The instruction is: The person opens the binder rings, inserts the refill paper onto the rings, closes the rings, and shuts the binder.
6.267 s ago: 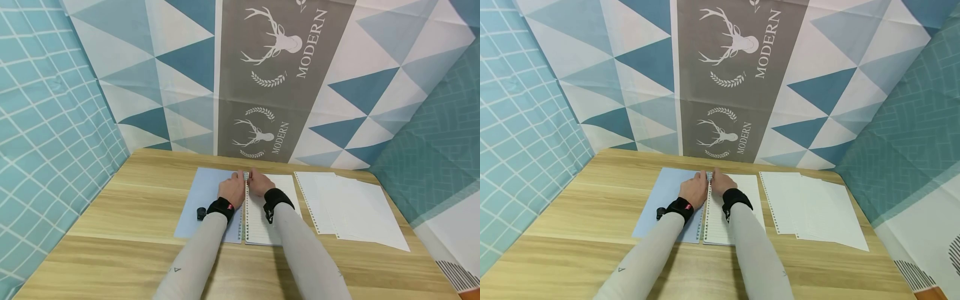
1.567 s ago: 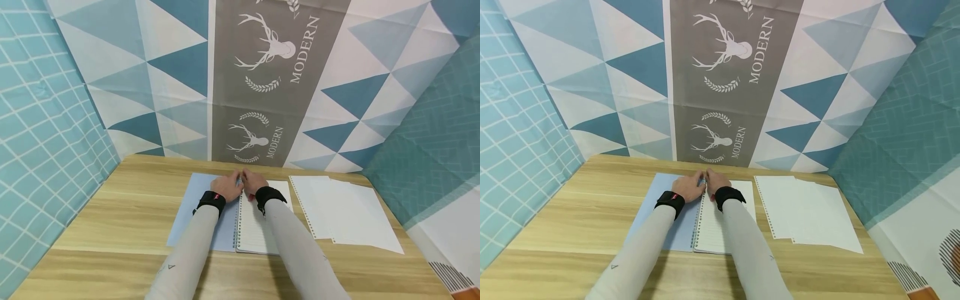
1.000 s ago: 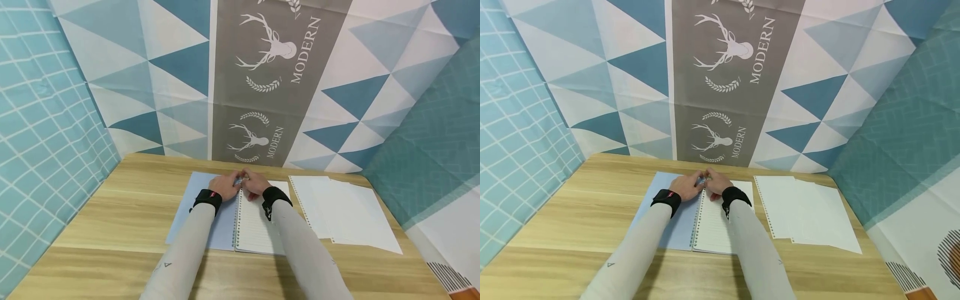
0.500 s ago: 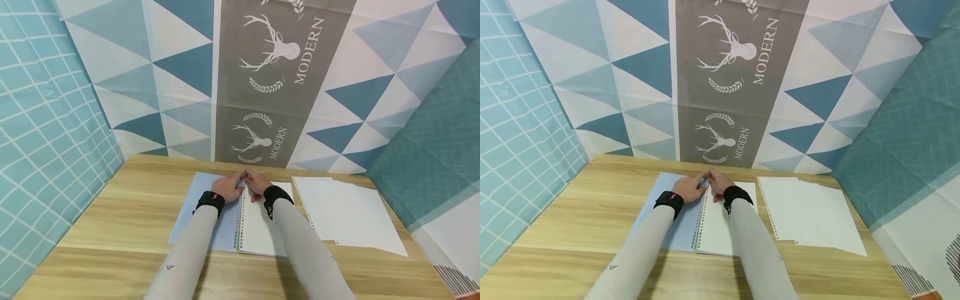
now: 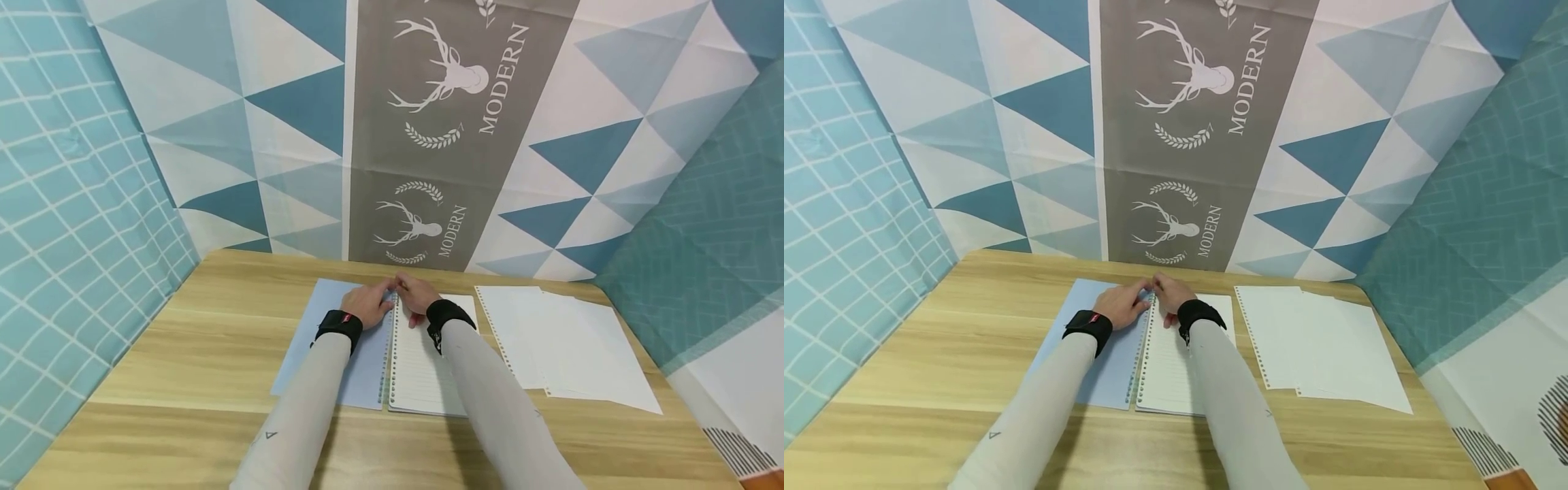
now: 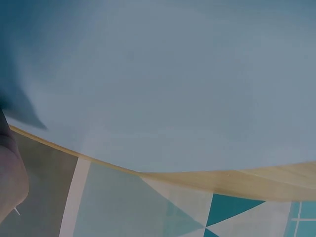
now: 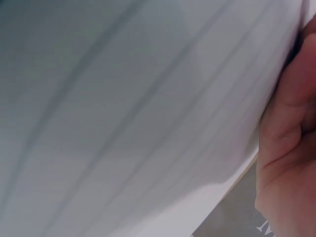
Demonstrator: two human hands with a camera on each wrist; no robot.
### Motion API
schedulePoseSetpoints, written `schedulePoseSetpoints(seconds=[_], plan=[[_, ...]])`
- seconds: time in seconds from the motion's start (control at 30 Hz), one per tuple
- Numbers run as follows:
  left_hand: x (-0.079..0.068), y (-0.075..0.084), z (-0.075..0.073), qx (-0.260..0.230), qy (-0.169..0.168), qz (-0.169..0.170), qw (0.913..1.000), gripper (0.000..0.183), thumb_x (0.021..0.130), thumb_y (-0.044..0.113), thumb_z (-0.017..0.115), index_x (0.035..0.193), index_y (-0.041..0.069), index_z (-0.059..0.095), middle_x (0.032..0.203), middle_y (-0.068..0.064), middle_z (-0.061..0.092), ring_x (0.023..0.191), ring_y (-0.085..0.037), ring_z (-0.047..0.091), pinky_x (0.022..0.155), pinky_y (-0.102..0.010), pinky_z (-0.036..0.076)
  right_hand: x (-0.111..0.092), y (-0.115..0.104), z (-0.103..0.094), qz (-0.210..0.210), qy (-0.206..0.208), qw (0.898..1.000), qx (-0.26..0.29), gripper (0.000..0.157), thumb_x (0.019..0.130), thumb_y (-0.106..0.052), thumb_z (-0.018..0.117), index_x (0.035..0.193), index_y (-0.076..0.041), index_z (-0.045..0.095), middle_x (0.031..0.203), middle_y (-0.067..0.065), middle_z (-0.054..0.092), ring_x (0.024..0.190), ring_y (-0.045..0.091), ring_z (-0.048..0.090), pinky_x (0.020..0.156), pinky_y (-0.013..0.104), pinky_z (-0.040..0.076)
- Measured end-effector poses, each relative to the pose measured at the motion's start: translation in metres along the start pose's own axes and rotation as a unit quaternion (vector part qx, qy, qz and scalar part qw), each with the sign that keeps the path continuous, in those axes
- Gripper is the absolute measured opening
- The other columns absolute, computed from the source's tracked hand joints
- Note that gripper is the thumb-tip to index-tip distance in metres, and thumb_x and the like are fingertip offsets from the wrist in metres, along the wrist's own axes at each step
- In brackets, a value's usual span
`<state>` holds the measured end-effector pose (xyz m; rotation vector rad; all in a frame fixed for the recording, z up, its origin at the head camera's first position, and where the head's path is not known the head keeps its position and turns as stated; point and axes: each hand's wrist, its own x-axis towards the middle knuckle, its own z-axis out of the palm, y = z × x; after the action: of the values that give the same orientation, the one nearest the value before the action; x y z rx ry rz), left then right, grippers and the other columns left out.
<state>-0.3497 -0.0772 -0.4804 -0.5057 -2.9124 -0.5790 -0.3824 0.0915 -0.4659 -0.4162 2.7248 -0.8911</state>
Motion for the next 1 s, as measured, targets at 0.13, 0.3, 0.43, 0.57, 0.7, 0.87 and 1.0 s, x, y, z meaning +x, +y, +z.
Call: schedulePoseSetpoints(seconds=[0.13,0.3,0.43,0.57,0.7,0.87,1.0], plan=[[-0.0002,-0.001,0.0026,0.004,0.004,0.004,1.0,0.036,0.099,0.031,0.067,0.132,0.024,0.057,0.065,-0.001,0.05,0.055,-0.02,0.047,0.052,-0.032,0.031,0.0011,0.0003,0.0018,0.013,-0.001,1.0,0.009,0.011,0.111,-0.028,0.042,0.113,-0.021,0.05,0.07,0.011,0.055,0.036,0.017,0.06,0.036,0.03,0.046],[-0.0001,-0.0033,0.0052,0.013,0.008,0.006,0.9999,0.034,0.099,0.032,0.067,0.131,0.024,0.057,0.064,-0.001,0.05,0.054,-0.02,0.047,0.051,-0.031,0.031,0.0008,-0.0002,0.0031,0.017,-0.003,1.0,0.021,0.01,0.11,-0.027,0.042,0.112,-0.02,0.049,0.074,0.012,0.054,0.037,0.018,0.061,0.036,0.03,0.047],[0.0011,-0.0037,0.0046,0.021,0.01,0.0,0.9997,0.034,0.099,0.033,0.066,0.131,0.025,0.056,0.062,-0.001,0.048,0.053,-0.02,0.046,0.051,-0.032,0.031,0.0002,-0.0011,0.002,0.008,-0.003,1.0,0.014,0.01,0.111,-0.028,0.041,0.112,-0.02,0.048,0.077,0.014,0.057,0.039,0.017,0.062,0.037,0.029,0.047],[0.0023,-0.0011,0.003,0.015,0.01,-0.007,0.9998,0.031,0.1,0.03,0.063,0.13,0.024,0.057,0.061,-0.001,0.046,0.052,-0.021,0.044,0.05,-0.033,0.029,-0.001,-0.0026,-0.0007,0.006,0.0,1.0,0.007,0.01,0.111,-0.027,0.041,0.113,-0.02,0.048,0.077,0.017,0.061,0.039,0.017,0.063,0.037,0.029,0.047],[0.0025,0.0013,0.0031,0.018,0.014,-0.008,0.9997,0.035,0.099,0.027,0.061,0.133,0.023,0.056,0.058,0.0,0.042,0.05,-0.021,0.043,0.049,-0.033,0.027,-0.0021,-0.0029,-0.0019,0.012,0.002,1.0,0.015,0.01,0.111,-0.026,0.041,0.114,-0.019,0.048,0.081,0.019,0.061,0.04,0.017,0.064,0.037,0.029,0.048],[0.0011,0.0015,0.0046,0.019,0.017,-0.001,0.9997,0.04,0.097,0.028,0.062,0.137,0.025,0.055,0.059,0.001,0.043,0.049,-0.02,0.043,0.048,-0.032,0.028,-0.0031,-0.0029,0.0006,0.033,0.007,0.999,0.026,0.01,0.11,-0.027,0.041,0.114,-0.021,0.049,0.085,0.018,0.061,0.041,0.018,0.064,0.038,0.029,0.048],[-0.0002,-0.0014,0.0044,0.02,0.024,0.006,0.9995,0.039,0.097,0.03,0.063,0.135,0.026,0.056,0.061,0.001,0.048,0.051,-0.02,0.046,0.048,-0.033,0.03,-0.0043,-0.006,0.0033,0.058,0.011,0.997,0.045,0.013,0.11,-0.029,0.041,0.117,-0.022,0.049,0.082,0.015,0.061,0.04,0.015,0.061,0.038,0.028,0.047]])
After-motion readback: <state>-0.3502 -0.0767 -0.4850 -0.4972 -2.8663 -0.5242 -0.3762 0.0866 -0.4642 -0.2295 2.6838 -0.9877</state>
